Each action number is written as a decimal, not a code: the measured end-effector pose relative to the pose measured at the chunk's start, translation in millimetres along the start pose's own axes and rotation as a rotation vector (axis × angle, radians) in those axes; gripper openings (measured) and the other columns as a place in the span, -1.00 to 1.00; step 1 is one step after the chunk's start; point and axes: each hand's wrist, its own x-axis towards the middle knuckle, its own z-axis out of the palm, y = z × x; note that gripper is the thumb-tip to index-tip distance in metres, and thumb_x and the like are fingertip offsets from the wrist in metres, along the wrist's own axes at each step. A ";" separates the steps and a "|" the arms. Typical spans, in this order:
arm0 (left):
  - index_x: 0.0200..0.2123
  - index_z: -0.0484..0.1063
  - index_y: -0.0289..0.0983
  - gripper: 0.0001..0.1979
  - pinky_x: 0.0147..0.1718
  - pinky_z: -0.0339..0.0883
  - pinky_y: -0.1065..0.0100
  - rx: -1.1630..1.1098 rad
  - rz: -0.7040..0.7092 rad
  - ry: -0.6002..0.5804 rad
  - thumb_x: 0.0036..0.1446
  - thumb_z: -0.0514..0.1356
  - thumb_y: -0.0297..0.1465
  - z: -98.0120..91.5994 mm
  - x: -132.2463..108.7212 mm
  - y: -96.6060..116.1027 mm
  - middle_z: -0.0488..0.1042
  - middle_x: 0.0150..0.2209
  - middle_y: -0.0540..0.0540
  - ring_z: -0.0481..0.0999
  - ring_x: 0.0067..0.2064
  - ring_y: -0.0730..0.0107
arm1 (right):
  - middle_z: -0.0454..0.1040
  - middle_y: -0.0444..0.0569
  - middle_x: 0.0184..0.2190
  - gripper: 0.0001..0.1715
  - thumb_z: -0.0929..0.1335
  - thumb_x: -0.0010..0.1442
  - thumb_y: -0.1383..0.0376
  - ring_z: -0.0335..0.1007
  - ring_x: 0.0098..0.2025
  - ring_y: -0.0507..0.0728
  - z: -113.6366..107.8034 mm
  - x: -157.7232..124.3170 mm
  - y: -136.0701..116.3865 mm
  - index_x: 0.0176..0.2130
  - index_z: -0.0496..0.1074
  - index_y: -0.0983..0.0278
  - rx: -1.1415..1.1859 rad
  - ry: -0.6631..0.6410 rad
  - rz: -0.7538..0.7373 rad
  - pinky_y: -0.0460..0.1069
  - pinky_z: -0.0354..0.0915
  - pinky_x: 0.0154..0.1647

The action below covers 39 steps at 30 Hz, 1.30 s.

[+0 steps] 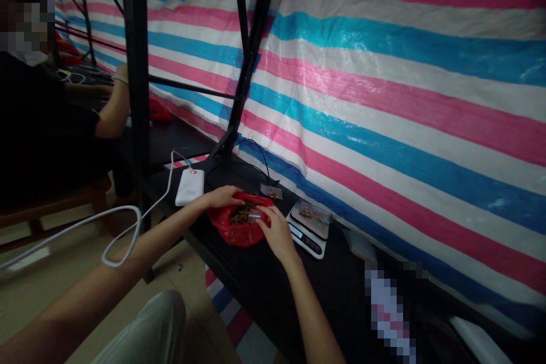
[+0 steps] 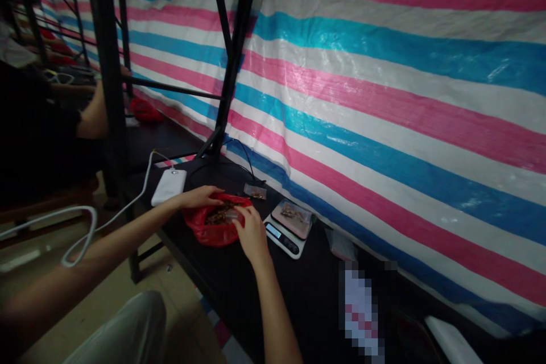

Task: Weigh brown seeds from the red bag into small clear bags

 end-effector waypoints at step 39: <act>0.07 0.13 -0.21 -0.55 -0.03 0.10 0.07 0.167 0.082 0.479 0.10 0.05 -0.25 3.9 -11.7 60.4 0.25 0.00 -0.16 0.26 0.01 0.14 | 0.49 -0.07 -0.25 -0.55 0.41 -0.07 0.15 0.34 -0.45 0.00 -15.4 7.8 23.5 -0.14 0.39 0.20 0.911 0.137 0.288 -0.10 0.22 -0.45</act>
